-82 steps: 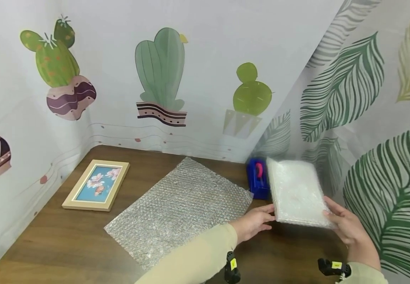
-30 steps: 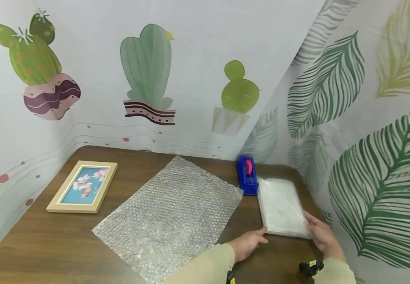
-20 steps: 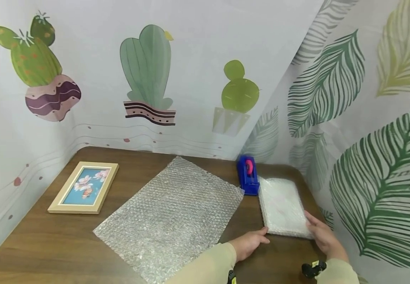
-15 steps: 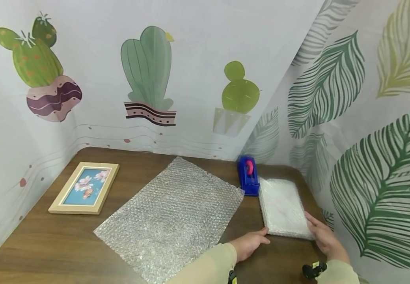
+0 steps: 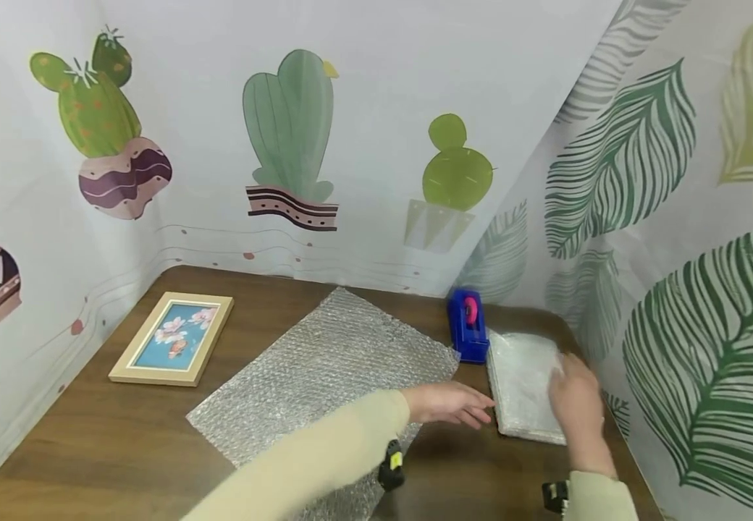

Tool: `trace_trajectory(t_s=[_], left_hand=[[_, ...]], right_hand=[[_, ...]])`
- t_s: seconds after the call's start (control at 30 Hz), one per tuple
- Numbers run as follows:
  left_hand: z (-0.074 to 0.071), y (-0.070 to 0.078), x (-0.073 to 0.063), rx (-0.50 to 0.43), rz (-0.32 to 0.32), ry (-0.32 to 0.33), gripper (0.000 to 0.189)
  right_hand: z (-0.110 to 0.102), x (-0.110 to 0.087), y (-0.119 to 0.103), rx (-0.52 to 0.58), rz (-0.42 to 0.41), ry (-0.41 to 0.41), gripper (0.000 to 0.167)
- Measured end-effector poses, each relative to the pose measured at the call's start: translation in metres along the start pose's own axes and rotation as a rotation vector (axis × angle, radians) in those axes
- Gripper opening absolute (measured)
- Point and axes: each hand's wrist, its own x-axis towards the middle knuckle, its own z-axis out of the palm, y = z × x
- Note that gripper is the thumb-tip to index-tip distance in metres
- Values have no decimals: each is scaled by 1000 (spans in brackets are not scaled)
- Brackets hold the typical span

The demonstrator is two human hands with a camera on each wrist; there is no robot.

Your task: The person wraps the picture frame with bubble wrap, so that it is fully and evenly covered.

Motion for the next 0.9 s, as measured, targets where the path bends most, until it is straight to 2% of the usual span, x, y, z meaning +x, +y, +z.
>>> trace_trajectory(t_s=[0.07,0.13,0.23,0.33,0.43,0.53,0.6,0.73,0.8,0.9], left_hand=[[-16,4,-15,122,19,6,46],[-32,3,-33,252,46,35,44],[-58,-11,-64,445,111,83,43],[-82,-34,-100,588,132,141,46],[-106,-63,-138,616,124,180,55],[-126,-96,-175,681,125,249,65],[-135,-117,-197,744,130,305,72],[-145,-155,-230,877,126,375,82],[-146,-168,-240,913,118,388,84],[-147,-181,-248,938,101,401,84]], right_hand=[[14,-2,-26,7,-126,114,38],[27,-6,-52,27,-225,148,35],[48,-13,-86,42,-344,121,35],[67,-25,-111,18,-412,21,38],[85,-38,-127,-18,-425,-152,49],[99,-50,-135,-23,-398,-345,63],[106,-57,-137,-22,-374,-432,72],[113,-66,-137,-20,-353,-488,83],[115,-68,-136,-24,-359,-495,87],[117,-71,-135,-41,-370,-509,89]])
